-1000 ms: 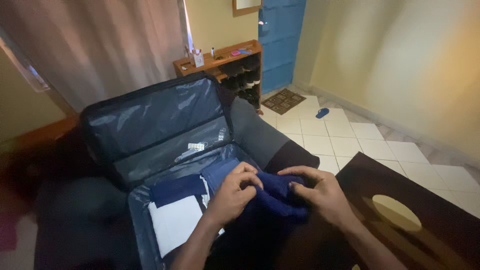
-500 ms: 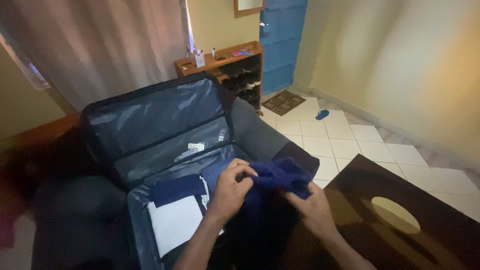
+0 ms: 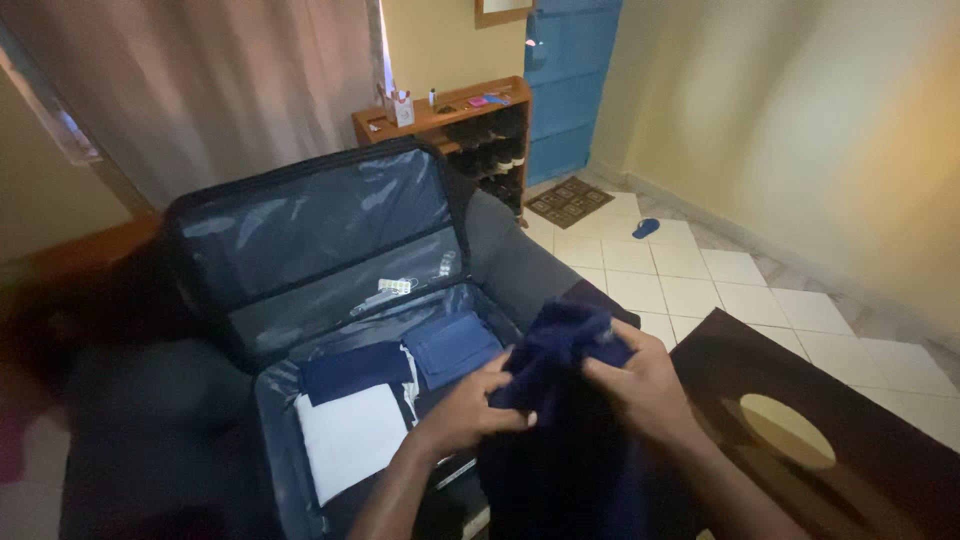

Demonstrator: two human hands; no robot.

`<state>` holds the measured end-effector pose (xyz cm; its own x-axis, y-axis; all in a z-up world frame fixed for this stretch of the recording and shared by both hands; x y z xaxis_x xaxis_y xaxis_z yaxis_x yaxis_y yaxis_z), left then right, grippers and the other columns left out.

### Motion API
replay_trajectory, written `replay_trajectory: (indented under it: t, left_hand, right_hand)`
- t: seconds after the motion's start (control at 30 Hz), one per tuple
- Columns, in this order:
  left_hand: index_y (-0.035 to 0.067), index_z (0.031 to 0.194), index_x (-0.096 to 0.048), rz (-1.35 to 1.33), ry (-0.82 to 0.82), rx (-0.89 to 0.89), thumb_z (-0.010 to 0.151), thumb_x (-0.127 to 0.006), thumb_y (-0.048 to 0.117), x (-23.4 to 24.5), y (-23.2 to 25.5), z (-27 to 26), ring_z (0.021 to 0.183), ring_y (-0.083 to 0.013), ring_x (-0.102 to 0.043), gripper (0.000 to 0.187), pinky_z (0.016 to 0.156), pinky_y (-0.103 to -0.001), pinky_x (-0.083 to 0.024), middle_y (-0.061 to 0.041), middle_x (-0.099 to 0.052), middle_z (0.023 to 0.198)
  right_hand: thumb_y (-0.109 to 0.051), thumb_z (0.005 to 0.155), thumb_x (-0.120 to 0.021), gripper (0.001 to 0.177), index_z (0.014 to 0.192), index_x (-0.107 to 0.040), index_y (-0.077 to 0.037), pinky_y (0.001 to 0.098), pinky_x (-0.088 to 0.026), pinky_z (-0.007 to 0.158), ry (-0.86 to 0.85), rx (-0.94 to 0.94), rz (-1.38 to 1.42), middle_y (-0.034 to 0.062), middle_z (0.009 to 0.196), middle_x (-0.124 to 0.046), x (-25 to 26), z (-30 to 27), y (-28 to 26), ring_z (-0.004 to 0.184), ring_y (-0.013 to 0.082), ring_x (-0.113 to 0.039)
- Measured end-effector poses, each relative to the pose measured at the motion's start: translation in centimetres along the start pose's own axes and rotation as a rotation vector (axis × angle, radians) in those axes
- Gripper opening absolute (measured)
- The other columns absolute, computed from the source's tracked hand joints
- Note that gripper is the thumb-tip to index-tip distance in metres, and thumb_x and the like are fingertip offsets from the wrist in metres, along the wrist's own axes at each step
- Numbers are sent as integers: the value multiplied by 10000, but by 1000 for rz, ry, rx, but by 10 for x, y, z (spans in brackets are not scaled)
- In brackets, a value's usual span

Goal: The person picks up a folded blue garment from a suitcase, unfolds it while holding it in the air, and places it onto a stack of clothes on a nearby chair, followed by picking up a pair of blue jeans to begin unfolding them.

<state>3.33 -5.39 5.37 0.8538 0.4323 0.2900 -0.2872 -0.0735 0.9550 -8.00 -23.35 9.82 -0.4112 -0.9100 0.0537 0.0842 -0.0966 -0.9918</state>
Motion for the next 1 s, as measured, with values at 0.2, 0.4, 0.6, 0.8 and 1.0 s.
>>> replay_trajectory:
  t: [0.2, 0.4, 0.6, 0.8, 1.0]
  left_hand:
    - [19, 1038, -794, 182, 114, 54, 778, -716, 205, 17, -21, 9, 1262, -366, -581, 329, 1056, -434, -471, -231, -658, 1304]
    - [1, 1095, -739, 271, 246, -100, 709, -728, 162, 0, -8, 4, 1238, -332, -614, 418, 1042, -398, -477, -220, -612, 1385]
    - [1, 1036, -777, 356, 192, -19, 723, -742, 130, 15, -12, 3, 1046, -301, -657, 340, 916, -389, -520, -180, -690, 1184]
    - [38, 994, -758, -85, 162, 49, 756, -668, 80, 51, 7, -10, 757, -128, -654, 258, 747, -262, -522, -34, -728, 822]
    - [-1, 974, -700, -212, 225, -3, 803, -572, 97, 53, -14, -2, 648, -140, -553, 234, 622, -272, -458, -44, -613, 726]
  right_hand:
    - [47, 817, -660, 470, 1284, -640, -3, 313, -635, 792, -68, 4, -3, 128, 1010, -781, 17, -8, -17, 853, 175, -751]
    - [94, 804, -641, 430, 1232, -676, 67, 349, -621, 781, 43, -70, 157, 165, 995, -776, 24, -17, -38, 841, 222, -749]
    - [82, 801, -648, 365, 1162, -704, 64, 310, -625, 814, -59, 81, -92, 142, 1000, -791, 39, -9, -47, 856, 177, -750]
    - [79, 789, -618, 398, 1174, -712, 40, 326, -607, 744, 107, -29, 81, 136, 967, -778, 48, -5, -55, 811, 210, -737]
    - [61, 817, -664, 318, 1130, -720, 51, 351, -630, 724, 108, -19, 23, 160, 956, -778, 43, 1, -56, 797, 214, -748]
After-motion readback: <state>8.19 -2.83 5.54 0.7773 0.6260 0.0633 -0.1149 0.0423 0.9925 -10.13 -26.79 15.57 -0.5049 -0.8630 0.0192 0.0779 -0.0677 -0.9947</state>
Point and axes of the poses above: each hand's wrist, its own z-axis towards the middle knuckle, its own x-axis out of the back of the hand, y = z × x, the point moved 5 cm from there along z, towards the middle knuckle
